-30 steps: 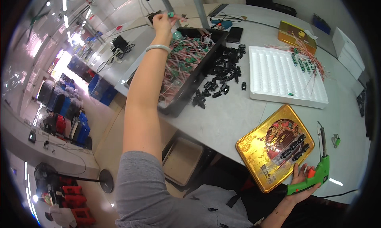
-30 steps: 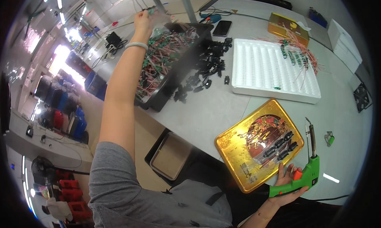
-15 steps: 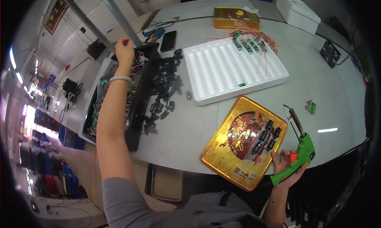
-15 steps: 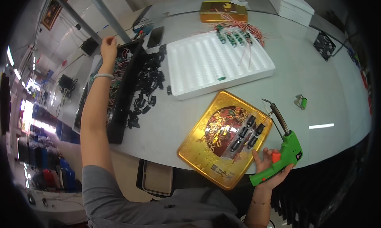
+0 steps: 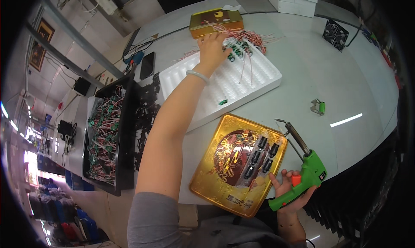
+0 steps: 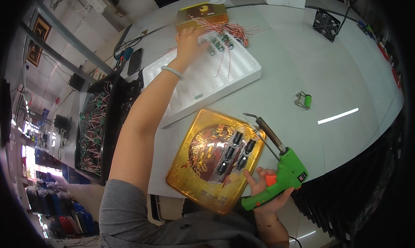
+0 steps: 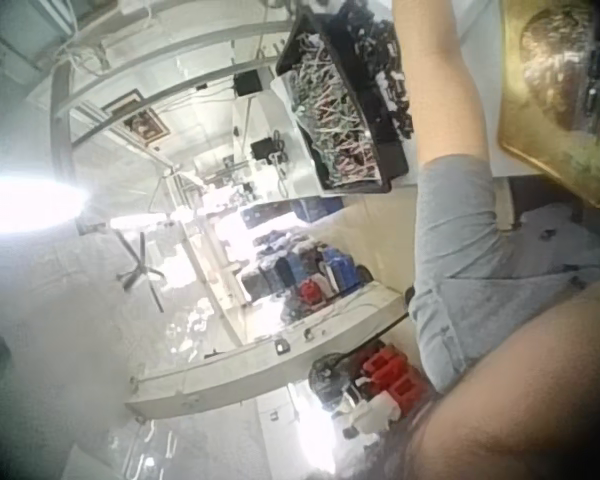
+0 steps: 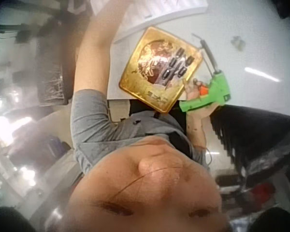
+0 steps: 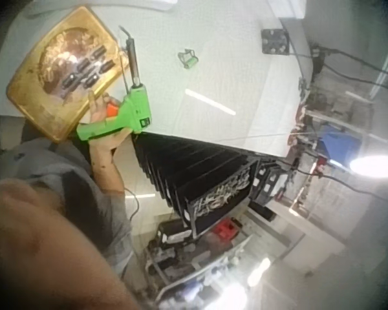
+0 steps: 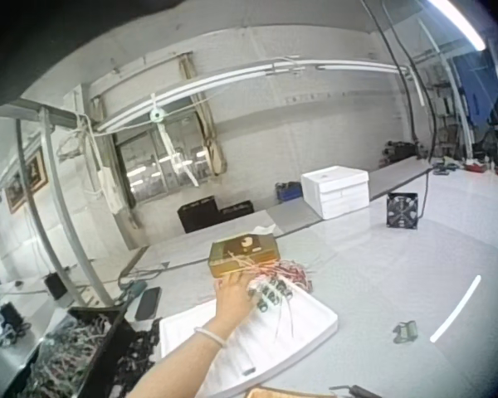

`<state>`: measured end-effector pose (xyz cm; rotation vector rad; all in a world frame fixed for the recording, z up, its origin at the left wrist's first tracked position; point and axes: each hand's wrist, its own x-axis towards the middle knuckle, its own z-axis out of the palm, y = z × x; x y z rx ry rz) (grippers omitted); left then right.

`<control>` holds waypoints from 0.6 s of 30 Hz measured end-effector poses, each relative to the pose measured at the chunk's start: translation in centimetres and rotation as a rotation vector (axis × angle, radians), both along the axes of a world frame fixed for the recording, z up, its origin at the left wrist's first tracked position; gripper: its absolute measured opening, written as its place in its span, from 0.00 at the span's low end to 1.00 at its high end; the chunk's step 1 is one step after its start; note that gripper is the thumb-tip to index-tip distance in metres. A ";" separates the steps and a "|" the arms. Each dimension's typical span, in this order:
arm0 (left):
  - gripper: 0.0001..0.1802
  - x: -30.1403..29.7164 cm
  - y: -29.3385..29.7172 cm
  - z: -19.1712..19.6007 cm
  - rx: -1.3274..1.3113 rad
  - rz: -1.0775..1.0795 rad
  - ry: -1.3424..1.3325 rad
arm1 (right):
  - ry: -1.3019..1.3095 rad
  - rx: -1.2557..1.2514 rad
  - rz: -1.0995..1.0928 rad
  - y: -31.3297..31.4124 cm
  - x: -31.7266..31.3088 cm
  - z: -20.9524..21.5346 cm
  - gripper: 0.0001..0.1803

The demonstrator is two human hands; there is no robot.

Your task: Soldering wires to a small circuit board using a soldering iron.

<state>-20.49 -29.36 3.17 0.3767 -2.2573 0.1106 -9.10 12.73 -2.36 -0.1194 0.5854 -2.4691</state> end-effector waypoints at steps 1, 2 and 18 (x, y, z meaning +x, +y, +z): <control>0.16 -1.0 0.0 0.2 -0.003 -0.008 -0.005 | -0.001 0.000 0.008 -0.1 0.0 0.0 0.35; 0.16 -2.1 -0.1 0.4 -0.054 -0.041 0.002 | -0.003 -0.001 0.019 -0.1 0.0 -0.1 0.35; 0.04 -2.9 0.6 6.8 1.255 -0.682 0.355 | 0.093 -0.016 0.112 0.1 -0.6 -0.2 0.35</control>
